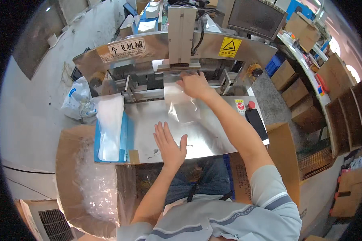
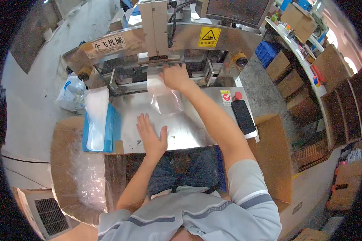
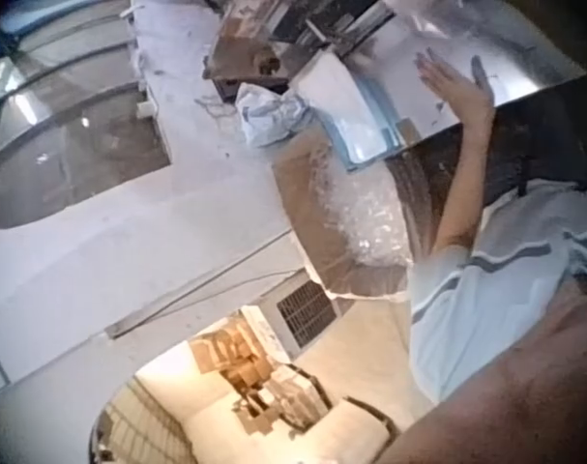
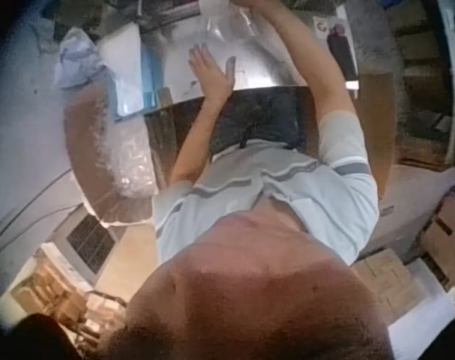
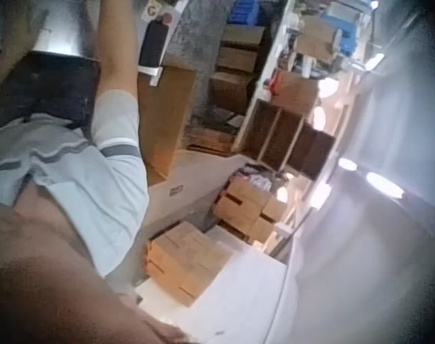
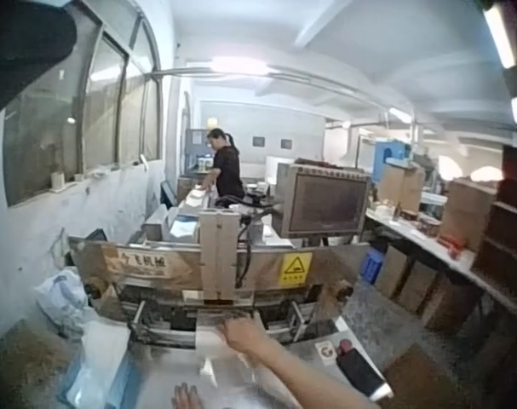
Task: Packing small white boxes into a larger cardboard shipping container after processing them at a workstation.
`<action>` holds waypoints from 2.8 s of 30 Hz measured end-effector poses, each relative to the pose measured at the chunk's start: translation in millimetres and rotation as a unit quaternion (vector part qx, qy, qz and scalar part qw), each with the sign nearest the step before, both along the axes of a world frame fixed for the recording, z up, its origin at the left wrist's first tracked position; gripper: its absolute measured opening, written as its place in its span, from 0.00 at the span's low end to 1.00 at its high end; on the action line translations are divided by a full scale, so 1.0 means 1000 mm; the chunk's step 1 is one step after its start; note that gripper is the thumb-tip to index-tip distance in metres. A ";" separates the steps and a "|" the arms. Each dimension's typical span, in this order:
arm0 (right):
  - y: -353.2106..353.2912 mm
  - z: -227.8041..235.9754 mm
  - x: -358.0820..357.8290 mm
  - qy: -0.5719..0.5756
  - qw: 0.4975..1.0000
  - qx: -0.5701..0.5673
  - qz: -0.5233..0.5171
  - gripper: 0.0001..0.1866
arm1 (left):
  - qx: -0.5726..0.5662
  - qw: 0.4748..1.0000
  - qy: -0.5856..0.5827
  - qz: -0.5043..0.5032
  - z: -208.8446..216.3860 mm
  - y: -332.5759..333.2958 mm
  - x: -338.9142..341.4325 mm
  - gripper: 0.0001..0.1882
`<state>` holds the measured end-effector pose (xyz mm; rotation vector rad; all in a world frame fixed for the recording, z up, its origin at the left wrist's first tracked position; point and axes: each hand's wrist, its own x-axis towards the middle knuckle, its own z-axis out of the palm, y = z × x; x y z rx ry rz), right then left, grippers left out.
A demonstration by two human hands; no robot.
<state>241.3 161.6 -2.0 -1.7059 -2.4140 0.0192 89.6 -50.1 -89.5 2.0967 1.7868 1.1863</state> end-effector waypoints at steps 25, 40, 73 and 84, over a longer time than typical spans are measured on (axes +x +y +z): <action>-0.144 -0.064 0.063 0.561 0.816 -0.121 -0.064 0.33 | -0.036 0.981 -0.192 -0.011 -0.001 0.017 -0.007 0.39; -0.111 -0.055 0.014 0.689 0.702 -0.176 -0.038 0.37 | -0.182 0.877 -0.436 -0.087 0.024 0.097 -0.014 0.28; -0.284 -0.053 0.178 0.763 0.596 -0.058 -0.242 0.41 | -0.211 0.969 -0.109 -0.062 0.017 0.207 0.021 0.28; -0.307 -0.045 0.180 0.779 0.583 -0.038 -0.228 0.38 | -0.185 0.794 -0.563 -0.138 0.040 0.221 0.032 0.16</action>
